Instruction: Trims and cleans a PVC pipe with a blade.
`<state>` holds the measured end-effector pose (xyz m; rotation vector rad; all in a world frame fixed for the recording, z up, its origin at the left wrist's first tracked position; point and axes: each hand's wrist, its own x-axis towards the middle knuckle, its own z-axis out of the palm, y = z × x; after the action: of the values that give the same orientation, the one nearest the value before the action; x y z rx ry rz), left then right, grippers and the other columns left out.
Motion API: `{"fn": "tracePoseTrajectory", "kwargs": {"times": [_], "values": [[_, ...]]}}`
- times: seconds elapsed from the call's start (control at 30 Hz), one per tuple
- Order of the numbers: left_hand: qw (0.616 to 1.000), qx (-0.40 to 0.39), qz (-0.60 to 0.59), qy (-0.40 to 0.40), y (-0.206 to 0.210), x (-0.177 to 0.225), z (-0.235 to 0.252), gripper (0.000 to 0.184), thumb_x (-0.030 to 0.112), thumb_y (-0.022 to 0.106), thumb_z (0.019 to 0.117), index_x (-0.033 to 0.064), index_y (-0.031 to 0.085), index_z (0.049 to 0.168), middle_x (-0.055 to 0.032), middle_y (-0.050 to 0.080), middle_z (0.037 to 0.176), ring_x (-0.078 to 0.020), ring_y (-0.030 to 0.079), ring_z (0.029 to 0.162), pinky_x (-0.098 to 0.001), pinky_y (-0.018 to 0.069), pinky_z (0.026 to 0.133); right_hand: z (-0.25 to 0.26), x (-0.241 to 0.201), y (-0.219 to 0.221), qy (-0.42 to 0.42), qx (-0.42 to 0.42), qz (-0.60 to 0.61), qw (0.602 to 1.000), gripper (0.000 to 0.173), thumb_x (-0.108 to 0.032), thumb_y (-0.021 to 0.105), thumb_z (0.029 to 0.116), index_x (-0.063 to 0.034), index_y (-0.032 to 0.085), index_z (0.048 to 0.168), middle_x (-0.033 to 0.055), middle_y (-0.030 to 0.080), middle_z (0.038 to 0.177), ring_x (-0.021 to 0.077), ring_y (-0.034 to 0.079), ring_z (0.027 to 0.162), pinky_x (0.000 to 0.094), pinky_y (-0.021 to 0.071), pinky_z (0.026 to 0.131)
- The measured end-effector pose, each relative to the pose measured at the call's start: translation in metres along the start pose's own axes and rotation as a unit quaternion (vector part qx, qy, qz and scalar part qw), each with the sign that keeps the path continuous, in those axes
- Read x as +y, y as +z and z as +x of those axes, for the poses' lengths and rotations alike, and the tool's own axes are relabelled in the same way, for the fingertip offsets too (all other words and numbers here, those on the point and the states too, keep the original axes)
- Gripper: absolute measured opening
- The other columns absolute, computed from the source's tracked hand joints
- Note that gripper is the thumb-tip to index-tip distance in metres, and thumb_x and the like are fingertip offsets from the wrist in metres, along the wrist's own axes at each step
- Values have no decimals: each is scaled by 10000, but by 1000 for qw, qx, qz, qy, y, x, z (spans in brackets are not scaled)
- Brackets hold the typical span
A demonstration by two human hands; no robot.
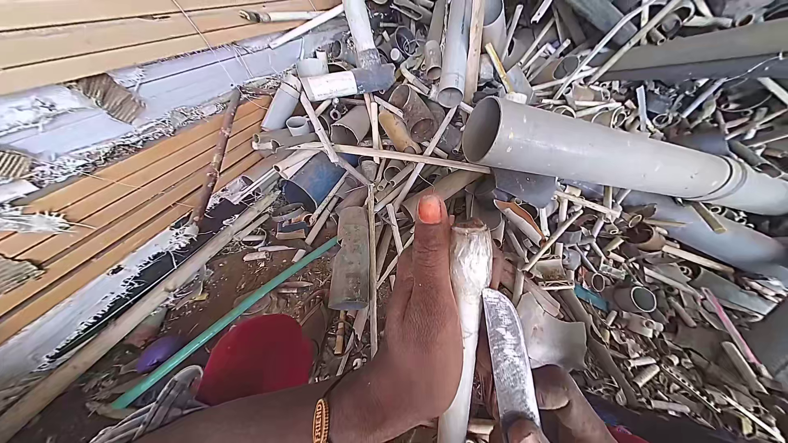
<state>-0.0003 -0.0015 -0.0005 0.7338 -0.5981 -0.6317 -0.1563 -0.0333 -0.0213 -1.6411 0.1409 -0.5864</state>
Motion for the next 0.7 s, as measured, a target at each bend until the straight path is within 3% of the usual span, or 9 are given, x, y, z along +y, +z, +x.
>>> {"fn": "tracePoseTrajectory", "kwargs": {"times": [0.2, 0.37, 0.57, 0.7], "values": [[999, -9, 35, 32, -1, -6, 0, 546, 515, 229, 1096, 188, 522, 772, 97, 482, 655, 19, 508, 582, -133, 455, 530, 2, 7, -12, 18, -24, -71, 997, 230, -290, 427, 1111, -69, 483, 1137, 25, 609, 816, 38, 636, 685, 238, 575, 633], [998, 11, 69, -3, -1, -1, 0, 576, 428, 119, 1115, 152, 506, 789, 80, 501, 609, 21, 516, 465, -133, 473, 405, 2, 6, -14, 0, 8, -146, 989, 259, -299, 423, 1111, -59, 500, 1167, 64, 598, 758, 63, 611, 609, 229, 549, 554], [992, 35, 101, -69, 0, 6, 1, 584, 383, 77, 1117, 138, 510, 812, 78, 489, 549, 1, 500, 394, -158, 467, 357, 6, 3, -17, -15, 64, -294, 954, 267, -275, 459, 1100, -30, 490, 1200, 64, 633, 732, 67, 624, 568, 236, 551, 522], [988, -8, 110, -106, -3, 6, -2, 570, 371, 82, 1118, 140, 520, 836, 81, 500, 559, -1, 515, 397, -165, 485, 362, 6, 3, -25, 19, 5, -274, 962, 243, -251, 444, 1107, -25, 444, 1198, 60, 640, 749, 82, 650, 617, 254, 570, 568]]}}
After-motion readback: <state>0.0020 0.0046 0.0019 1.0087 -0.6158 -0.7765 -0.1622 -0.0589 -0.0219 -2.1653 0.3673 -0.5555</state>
